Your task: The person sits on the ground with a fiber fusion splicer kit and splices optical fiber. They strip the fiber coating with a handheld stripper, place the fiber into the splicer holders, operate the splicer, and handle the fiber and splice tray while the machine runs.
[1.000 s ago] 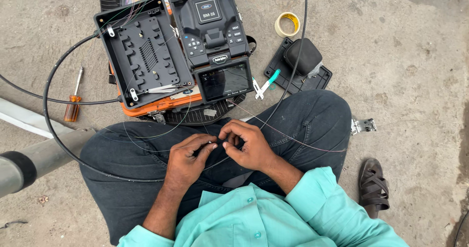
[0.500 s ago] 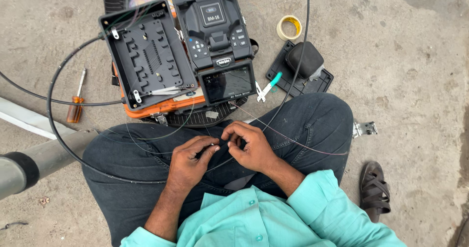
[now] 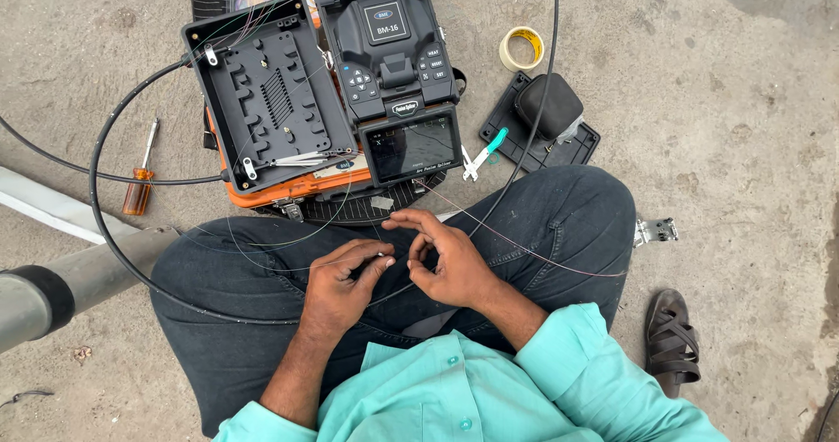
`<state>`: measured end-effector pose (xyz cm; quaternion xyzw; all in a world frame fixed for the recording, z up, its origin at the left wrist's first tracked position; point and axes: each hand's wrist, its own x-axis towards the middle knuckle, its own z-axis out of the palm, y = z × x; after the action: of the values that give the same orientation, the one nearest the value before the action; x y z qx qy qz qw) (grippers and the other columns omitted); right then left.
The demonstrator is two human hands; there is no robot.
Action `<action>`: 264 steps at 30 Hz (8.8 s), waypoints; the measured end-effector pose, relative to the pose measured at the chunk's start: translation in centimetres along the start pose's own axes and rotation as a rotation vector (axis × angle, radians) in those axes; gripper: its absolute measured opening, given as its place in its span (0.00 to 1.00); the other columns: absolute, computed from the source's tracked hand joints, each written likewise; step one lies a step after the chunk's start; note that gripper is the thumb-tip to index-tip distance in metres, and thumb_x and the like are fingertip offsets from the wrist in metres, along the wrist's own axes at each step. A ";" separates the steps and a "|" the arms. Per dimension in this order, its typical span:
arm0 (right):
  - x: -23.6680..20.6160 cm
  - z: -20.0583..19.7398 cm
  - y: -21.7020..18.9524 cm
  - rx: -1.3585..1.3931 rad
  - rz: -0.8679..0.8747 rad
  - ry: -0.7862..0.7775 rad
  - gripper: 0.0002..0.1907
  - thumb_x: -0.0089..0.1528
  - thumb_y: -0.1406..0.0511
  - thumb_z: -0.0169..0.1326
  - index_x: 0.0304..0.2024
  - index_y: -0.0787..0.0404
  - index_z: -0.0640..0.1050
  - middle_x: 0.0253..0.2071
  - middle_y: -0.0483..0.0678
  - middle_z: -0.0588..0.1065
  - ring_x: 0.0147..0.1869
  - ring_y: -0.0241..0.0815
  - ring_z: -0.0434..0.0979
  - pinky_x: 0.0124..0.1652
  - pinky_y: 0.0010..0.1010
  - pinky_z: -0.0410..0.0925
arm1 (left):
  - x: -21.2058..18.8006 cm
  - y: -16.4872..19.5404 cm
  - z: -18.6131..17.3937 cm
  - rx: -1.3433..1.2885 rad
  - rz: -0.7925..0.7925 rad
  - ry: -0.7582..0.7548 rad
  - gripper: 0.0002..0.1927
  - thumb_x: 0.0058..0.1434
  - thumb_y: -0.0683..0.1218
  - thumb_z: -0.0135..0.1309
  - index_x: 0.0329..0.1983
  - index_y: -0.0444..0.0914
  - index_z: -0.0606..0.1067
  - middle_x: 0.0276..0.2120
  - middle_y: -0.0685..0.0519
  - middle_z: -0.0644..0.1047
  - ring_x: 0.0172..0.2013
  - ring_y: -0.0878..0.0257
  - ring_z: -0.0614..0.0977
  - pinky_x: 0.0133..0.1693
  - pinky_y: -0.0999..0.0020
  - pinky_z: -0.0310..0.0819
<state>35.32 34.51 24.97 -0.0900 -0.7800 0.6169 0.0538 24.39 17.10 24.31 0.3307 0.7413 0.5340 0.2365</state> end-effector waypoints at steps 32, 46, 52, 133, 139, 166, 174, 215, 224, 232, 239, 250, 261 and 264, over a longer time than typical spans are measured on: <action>0.0 0.0 -0.4 -0.127 -0.024 -0.066 0.43 0.51 0.77 0.56 0.70 0.59 0.62 0.63 0.49 0.77 0.36 0.37 0.83 0.37 0.28 0.77 | -0.1 -0.4 0.1 -0.066 0.019 -0.005 0.09 0.60 0.38 0.62 0.44 0.36 0.82 0.41 0.50 0.84 0.42 0.65 0.87 0.42 0.72 0.85; 0.2 0.2 0.2 -0.156 0.009 -0.069 0.37 0.59 0.72 0.60 0.70 0.55 0.64 0.53 0.50 0.82 0.39 0.38 0.85 0.40 0.29 0.78 | -0.1 -1.1 0.1 -0.054 0.045 -0.024 0.09 0.61 0.39 0.62 0.45 0.37 0.82 0.41 0.50 0.84 0.42 0.64 0.87 0.42 0.71 0.81; 0.2 0.4 1.3 -0.080 0.036 -0.011 0.32 0.61 0.70 0.61 0.67 0.57 0.68 0.48 0.48 0.83 0.38 0.36 0.85 0.39 0.27 0.78 | -0.1 -0.8 0.0 -0.092 0.038 -0.009 0.09 0.60 0.38 0.62 0.44 0.35 0.82 0.41 0.51 0.84 0.41 0.65 0.86 0.42 0.72 0.84; 0.4 -0.3 -7.7 -0.654 -0.352 -0.107 0.08 0.63 0.61 0.60 0.40 0.56 0.85 0.43 0.42 0.82 0.34 0.43 0.83 0.30 0.34 0.73 | 15.2 10.5 -12.2 -0.283 -0.465 0.189 0.10 0.65 0.43 0.59 0.43 0.31 0.81 0.28 0.54 0.78 0.27 0.66 0.80 0.29 0.69 0.82; -0.3 -0.6 -5.9 -0.737 -0.355 -0.185 0.07 0.57 0.60 0.61 0.29 0.55 0.83 0.56 0.43 0.79 0.33 0.43 0.82 0.31 0.39 0.72 | 18.3 8.9 -11.3 0.122 -0.331 0.033 0.13 0.65 0.40 0.52 0.50 0.36 0.82 0.33 0.48 0.83 0.32 0.58 0.85 0.35 0.65 0.81; 20.6 -13.6 -17.5 -0.901 -0.312 -0.054 0.32 0.47 0.64 0.73 0.51 0.59 0.74 0.58 0.54 0.68 0.66 0.59 0.66 0.62 0.51 0.61 | 19.6 9.7 -10.2 0.476 0.153 0.260 0.06 0.62 0.40 0.59 0.41 0.39 0.82 0.37 0.47 0.79 0.39 0.49 0.82 0.41 0.54 0.75; 14.6 -12.6 -16.2 -0.836 -0.625 0.006 0.33 0.45 0.68 0.69 0.52 0.59 0.72 0.70 0.53 0.64 0.76 0.60 0.63 0.70 0.52 0.59 | 20.4 9.1 -10.4 0.458 0.260 0.304 0.06 0.62 0.40 0.60 0.41 0.38 0.82 0.37 0.48 0.79 0.40 0.48 0.81 0.41 0.55 0.74; 27.9 -17.4 -8.9 -0.708 -0.546 0.176 0.10 0.63 0.64 0.68 0.47 0.55 0.84 0.49 0.44 0.75 0.56 0.45 0.74 0.62 0.40 0.58 | 25.3 9.2 -8.2 0.590 0.220 0.294 0.08 0.61 0.39 0.58 0.43 0.39 0.81 0.41 0.51 0.79 0.43 0.50 0.80 0.45 0.57 0.74; 24.7 -20.8 -7.5 -0.539 -0.438 0.099 0.19 0.50 0.67 0.70 0.44 0.57 0.83 0.55 0.49 0.73 0.64 0.50 0.71 0.62 0.41 0.66 | 25.8 10.7 -7.9 0.470 0.237 0.300 0.07 0.63 0.37 0.59 0.43 0.37 0.81 0.42 0.49 0.80 0.45 0.52 0.81 0.48 0.60 0.75; 25.4 -21.6 -5.4 -0.455 -0.507 0.063 0.18 0.49 0.68 0.72 0.41 0.58 0.84 0.64 0.50 0.72 0.73 0.53 0.68 0.70 0.46 0.64 | 26.2 11.9 -7.5 0.408 0.193 0.273 0.08 0.64 0.35 0.58 0.45 0.35 0.80 0.42 0.49 0.81 0.44 0.57 0.84 0.47 0.66 0.76; 25.4 -21.4 -4.4 -0.411 -0.523 0.057 0.11 0.55 0.69 0.71 0.40 0.58 0.84 0.66 0.49 0.74 0.78 0.53 0.66 0.72 0.43 0.63 | 26.3 11.8 -7.3 0.368 0.140 0.269 0.07 0.66 0.35 0.59 0.46 0.35 0.80 0.42 0.50 0.81 0.44 0.61 0.84 0.47 0.69 0.76; 25.5 -21.2 -4.7 -0.644 -0.618 0.113 0.07 0.57 0.67 0.72 0.35 0.55 0.85 0.64 0.45 0.77 0.77 0.51 0.66 0.74 0.53 0.55 | 26.4 11.7 -7.5 0.524 0.241 0.251 0.08 0.66 0.35 0.60 0.47 0.35 0.81 0.44 0.49 0.80 0.47 0.57 0.82 0.50 0.65 0.75; 24.4 -21.2 -5.7 -0.849 -0.614 0.152 0.06 0.60 0.65 0.72 0.35 0.51 0.85 0.65 0.40 0.76 0.78 0.48 0.64 0.76 0.56 0.47 | 27.1 12.0 -7.1 0.509 0.271 0.224 0.08 0.64 0.35 0.60 0.46 0.36 0.80 0.44 0.48 0.79 0.48 0.54 0.82 0.50 0.62 0.75; 24.3 -21.1 -5.7 -0.862 -0.617 0.161 0.07 0.61 0.65 0.73 0.34 0.50 0.84 0.65 0.39 0.76 0.78 0.48 0.64 0.77 0.56 0.46 | 27.1 11.5 -6.8 0.509 0.285 0.202 0.08 0.66 0.36 0.61 0.48 0.37 0.80 0.46 0.49 0.79 0.49 0.54 0.82 0.51 0.63 0.76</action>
<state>15.28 58.32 34.80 0.0824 -0.9462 0.1873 0.2507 4.23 35.34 37.48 0.4252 0.8171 0.3893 -0.0061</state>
